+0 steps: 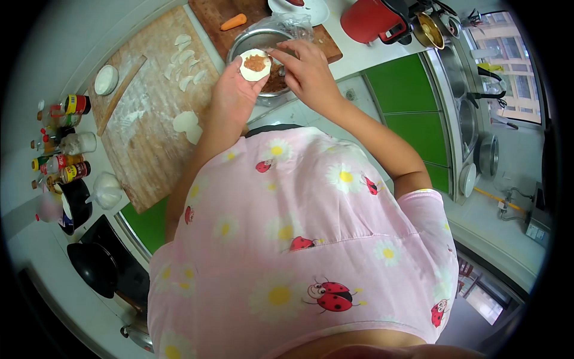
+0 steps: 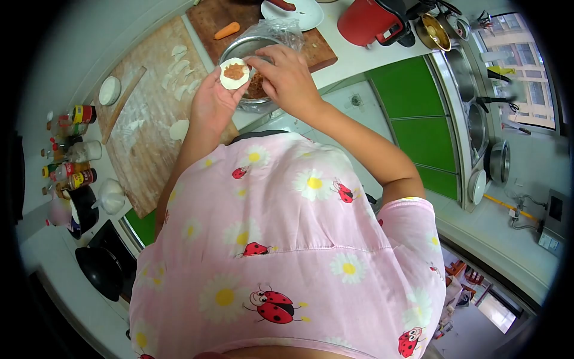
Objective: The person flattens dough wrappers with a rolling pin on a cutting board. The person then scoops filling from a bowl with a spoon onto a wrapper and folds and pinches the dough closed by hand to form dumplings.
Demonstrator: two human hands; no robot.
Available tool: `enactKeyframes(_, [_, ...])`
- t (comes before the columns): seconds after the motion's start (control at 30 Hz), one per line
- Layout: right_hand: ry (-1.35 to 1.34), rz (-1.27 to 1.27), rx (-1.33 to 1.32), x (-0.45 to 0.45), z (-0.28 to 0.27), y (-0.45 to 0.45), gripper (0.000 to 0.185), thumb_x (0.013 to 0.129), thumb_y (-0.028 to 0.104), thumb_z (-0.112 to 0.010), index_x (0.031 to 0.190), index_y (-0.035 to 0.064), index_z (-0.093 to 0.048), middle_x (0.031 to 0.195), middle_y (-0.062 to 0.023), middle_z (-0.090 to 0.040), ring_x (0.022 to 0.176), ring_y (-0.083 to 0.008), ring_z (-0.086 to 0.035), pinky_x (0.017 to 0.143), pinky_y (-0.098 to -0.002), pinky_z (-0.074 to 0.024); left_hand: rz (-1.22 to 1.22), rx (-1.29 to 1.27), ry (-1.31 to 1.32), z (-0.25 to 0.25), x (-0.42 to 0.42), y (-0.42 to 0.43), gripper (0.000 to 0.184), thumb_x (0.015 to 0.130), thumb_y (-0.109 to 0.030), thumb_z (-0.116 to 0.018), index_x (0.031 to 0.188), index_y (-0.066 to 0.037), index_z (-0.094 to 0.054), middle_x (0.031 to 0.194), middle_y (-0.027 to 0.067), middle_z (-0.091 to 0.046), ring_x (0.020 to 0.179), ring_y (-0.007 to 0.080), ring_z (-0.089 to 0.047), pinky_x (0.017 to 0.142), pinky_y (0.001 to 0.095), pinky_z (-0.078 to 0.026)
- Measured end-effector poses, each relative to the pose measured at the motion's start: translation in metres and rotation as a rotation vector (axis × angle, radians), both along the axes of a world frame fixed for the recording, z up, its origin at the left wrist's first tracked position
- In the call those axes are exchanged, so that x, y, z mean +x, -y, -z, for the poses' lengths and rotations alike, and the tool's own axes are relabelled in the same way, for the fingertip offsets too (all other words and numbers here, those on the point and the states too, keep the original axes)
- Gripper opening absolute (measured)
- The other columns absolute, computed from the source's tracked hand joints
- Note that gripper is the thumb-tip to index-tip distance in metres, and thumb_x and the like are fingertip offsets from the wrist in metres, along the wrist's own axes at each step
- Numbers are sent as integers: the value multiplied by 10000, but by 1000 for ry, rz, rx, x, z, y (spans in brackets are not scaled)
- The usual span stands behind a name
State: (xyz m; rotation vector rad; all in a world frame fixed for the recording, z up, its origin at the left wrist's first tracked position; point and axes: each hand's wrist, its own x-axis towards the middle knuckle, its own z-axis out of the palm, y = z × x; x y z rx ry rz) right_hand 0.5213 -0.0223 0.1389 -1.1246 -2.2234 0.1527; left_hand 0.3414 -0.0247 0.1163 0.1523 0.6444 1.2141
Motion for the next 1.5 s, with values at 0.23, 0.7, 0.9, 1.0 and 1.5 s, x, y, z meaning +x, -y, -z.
enactKeyframes(0.23, [-23,-97,-14,1,4,5,451,709,-26,-587,1128,129,-647,1223,-72,-562,1201,-313,-472,998,-455,-368,-10,16,19,1,1,4,348,1006,-187,-392,1272,34,-427,1306,162,-530,1233,268,-509,1096,439,-374])
enactKeyframes(0.7, [-58,-63,150,-1,6,6,387,697,104,-740,1072,156,-662,1206,-35,-578,1186,-300,-498,950,-449,-403,36,27,103,-5,7,9,337,1012,-189,-349,1266,18,-428,1286,145,-532,1205,262,-522,1073,433,-392])
enactKeyframes(0.9, [52,-168,225,-9,-5,5,344,686,169,-760,1016,160,-661,1188,-13,-585,1187,-286,-500,933,-440,-408,47,35,79,-7,12,14,327,1010,-212,-366,1242,-3,-463,1242,106,-558,1151,238,-553,997,394,-427])
enactKeyframes(1.0, [3,-202,231,-10,-3,1,281,708,165,-750,975,140,-665,1182,-5,-589,1196,-289,-493,934,-441,-404,68,41,65,-1,9,14,324,1007,-227,-377,1229,-8,-471,1227,104,-563,1144,235,-554,999,396,-425])
enactKeyframes(1.5, [-601,-28,-422,-21,-6,0,81,866,122,-656,916,59,-645,1215,-60,-578,1195,-194,-485,1036,-347,-347,139,400,-273,-16,6,25,359,957,-139,-535,1276,18,-483,1270,122,-555,1164,193,-548,1061,352,-395])
